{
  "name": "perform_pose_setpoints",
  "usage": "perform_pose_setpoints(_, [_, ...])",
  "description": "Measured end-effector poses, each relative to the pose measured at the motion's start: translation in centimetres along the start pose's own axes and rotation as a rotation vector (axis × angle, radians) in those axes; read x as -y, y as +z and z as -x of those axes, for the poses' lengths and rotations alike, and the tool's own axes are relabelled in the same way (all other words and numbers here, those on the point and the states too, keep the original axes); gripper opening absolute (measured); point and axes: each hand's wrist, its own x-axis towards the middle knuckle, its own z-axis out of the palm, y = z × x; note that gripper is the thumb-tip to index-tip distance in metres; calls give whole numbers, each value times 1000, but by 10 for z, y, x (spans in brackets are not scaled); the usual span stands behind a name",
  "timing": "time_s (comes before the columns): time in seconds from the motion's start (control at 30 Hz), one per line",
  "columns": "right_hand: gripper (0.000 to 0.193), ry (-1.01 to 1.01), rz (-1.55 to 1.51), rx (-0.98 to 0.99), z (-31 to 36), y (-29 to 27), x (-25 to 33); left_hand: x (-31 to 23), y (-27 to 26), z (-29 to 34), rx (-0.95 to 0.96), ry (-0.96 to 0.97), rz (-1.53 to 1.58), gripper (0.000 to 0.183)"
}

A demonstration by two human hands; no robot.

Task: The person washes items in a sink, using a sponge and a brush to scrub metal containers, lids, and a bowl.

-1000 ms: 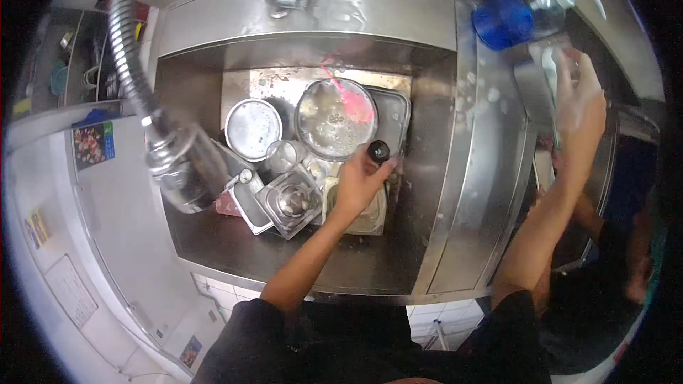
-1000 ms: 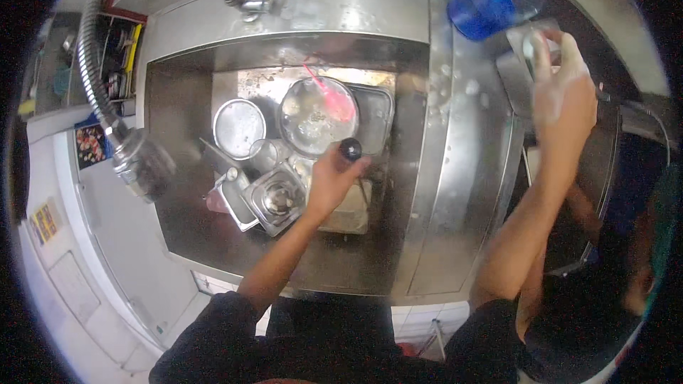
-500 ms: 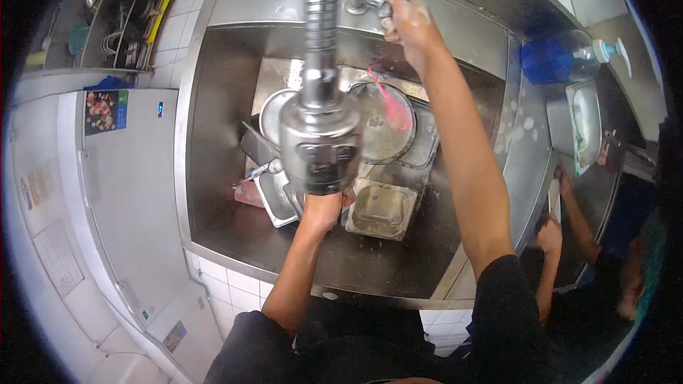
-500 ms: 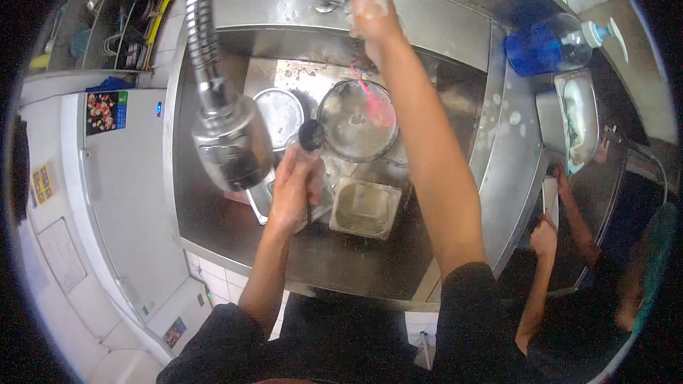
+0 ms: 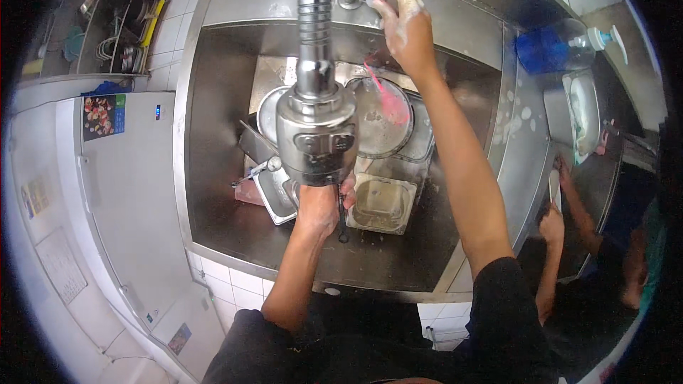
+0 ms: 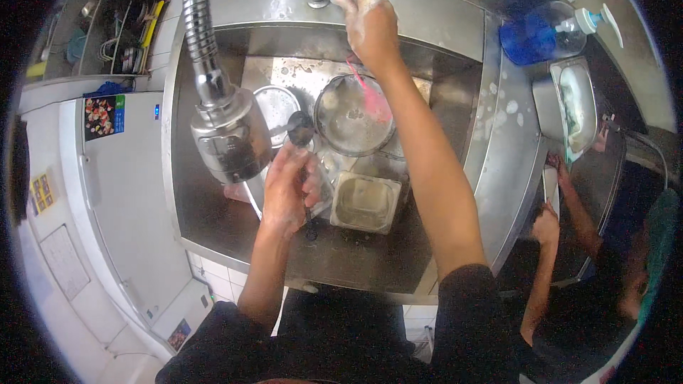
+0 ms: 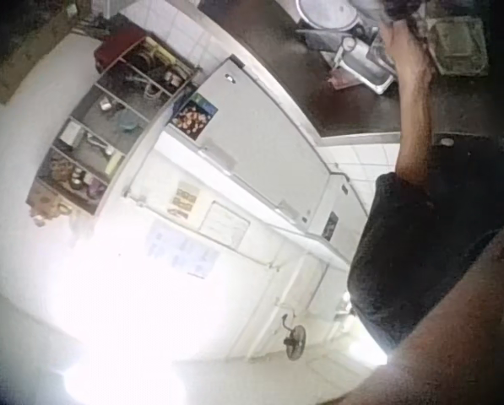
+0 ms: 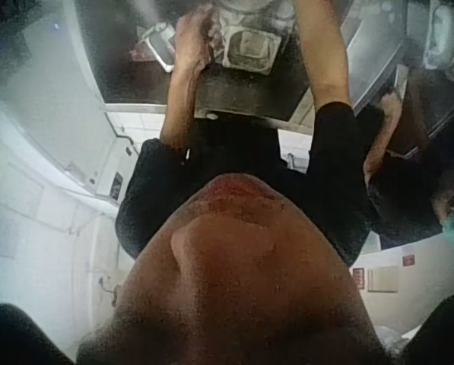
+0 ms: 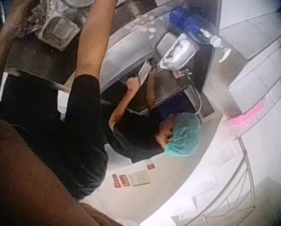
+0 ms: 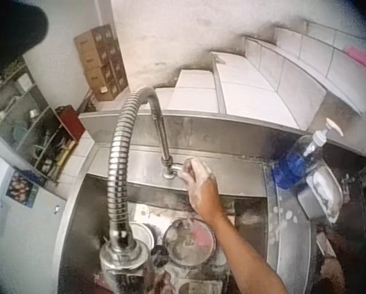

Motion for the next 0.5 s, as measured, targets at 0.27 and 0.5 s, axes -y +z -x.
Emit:
perform_pose_setpoints(0.27, [18, 50, 28, 16, 2, 0, -4, -3, 5, -1, -84, -53, 103, 12])
perform_pose_setpoints(0.5, [17, 74, -14, 11, 2, 2, -5, 4, -9, -11, -83, 25, 124, 15])
